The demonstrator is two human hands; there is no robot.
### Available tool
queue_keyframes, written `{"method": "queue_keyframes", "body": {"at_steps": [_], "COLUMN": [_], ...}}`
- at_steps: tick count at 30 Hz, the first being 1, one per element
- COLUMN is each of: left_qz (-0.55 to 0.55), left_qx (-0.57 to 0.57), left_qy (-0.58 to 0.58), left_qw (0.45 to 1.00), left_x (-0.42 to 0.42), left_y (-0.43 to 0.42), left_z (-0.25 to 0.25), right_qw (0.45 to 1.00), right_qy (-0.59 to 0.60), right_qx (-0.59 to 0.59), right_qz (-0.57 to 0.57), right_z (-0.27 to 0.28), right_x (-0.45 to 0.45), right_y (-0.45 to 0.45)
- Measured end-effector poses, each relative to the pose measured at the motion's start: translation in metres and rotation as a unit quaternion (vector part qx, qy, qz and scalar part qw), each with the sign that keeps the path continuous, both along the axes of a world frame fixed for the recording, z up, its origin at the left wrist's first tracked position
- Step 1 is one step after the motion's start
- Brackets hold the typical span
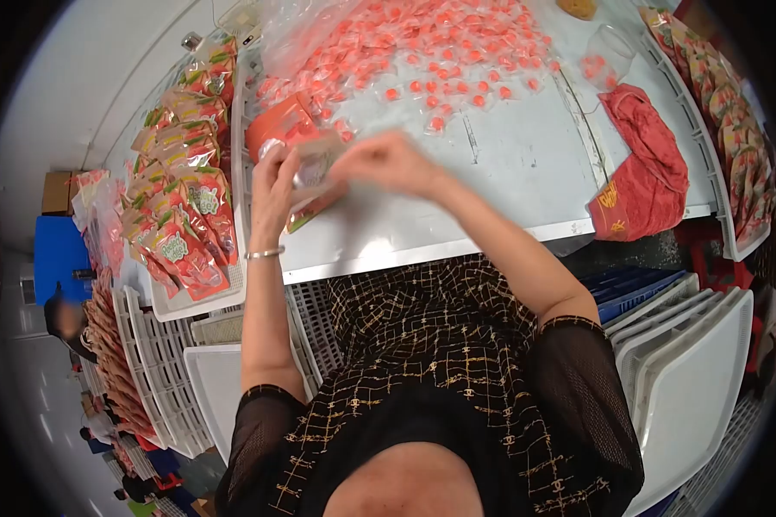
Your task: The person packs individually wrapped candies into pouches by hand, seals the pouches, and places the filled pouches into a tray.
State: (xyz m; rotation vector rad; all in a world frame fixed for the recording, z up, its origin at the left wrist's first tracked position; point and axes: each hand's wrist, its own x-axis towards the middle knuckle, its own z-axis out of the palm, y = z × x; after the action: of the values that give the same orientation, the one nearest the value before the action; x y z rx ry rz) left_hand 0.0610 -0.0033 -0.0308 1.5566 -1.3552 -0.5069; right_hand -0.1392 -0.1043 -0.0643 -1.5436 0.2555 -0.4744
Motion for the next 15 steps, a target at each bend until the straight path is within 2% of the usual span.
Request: {"method": "queue_keyframes", "body": {"at_steps": [2,3,4,5,6,7,8,10,11,13,14,15], "left_qz": [0.028,0.030,0.031,0.021,0.016,0.015,0.014,0.027,0.029,0.036,0.034,0.044], "left_qx": [0.019,0.003,-0.013,-0.037,-0.037,-0.053,-0.067,-0.062,-0.058,-0.059,-0.056,-0.059], "left_qy": [0.001,0.031,0.059,0.079,0.077,0.073,0.071,0.071,0.108,0.147,0.148,0.157], "left_qw": [0.999,0.999,0.998,0.996,0.996,0.996,0.995,0.995,0.992,0.987,0.987,0.985], "left_x": [-0.006,-0.011,-0.015,-0.026,-0.035,-0.045,-0.049,-0.047,-0.044,-0.043,-0.044,-0.046], "left_y": [0.010,0.013,0.014,0.013,0.012,0.011,0.011,0.017,0.022,0.027,0.028,0.029], "left_z": [0.009,0.011,0.013,0.014,0.017,0.020,0.022,0.020,0.019,0.016,0.015,0.014], "right_qw": [0.973,0.936,0.873,0.872,0.783,0.663,0.661,0.717,0.717,0.770,0.770,0.849], "right_qy": [-0.020,0.063,0.144,0.143,0.209,0.269,0.271,0.315,0.318,0.251,0.254,0.163], "right_qx": [-0.062,-0.176,-0.283,-0.281,-0.442,-0.587,-0.586,-0.542,-0.540,-0.507,-0.505,-0.382], "right_qz": [-0.221,-0.299,-0.370,-0.374,-0.384,-0.378,-0.381,-0.304,-0.304,-0.295,-0.296,-0.329], "right_z": [-0.005,-0.012,-0.024,-0.048,-0.077,-0.091,-0.088,-0.088,-0.088,-0.087,-0.088,-0.089], "right_x": [-0.012,-0.009,-0.005,0.000,0.005,0.006,0.004,-0.002,-0.008,-0.020,-0.025,-0.031], "right_y": [-0.056,-0.077,-0.091,-0.097,-0.101,-0.105,-0.099,-0.070,-0.059,-0.040,-0.043,-0.051]}}
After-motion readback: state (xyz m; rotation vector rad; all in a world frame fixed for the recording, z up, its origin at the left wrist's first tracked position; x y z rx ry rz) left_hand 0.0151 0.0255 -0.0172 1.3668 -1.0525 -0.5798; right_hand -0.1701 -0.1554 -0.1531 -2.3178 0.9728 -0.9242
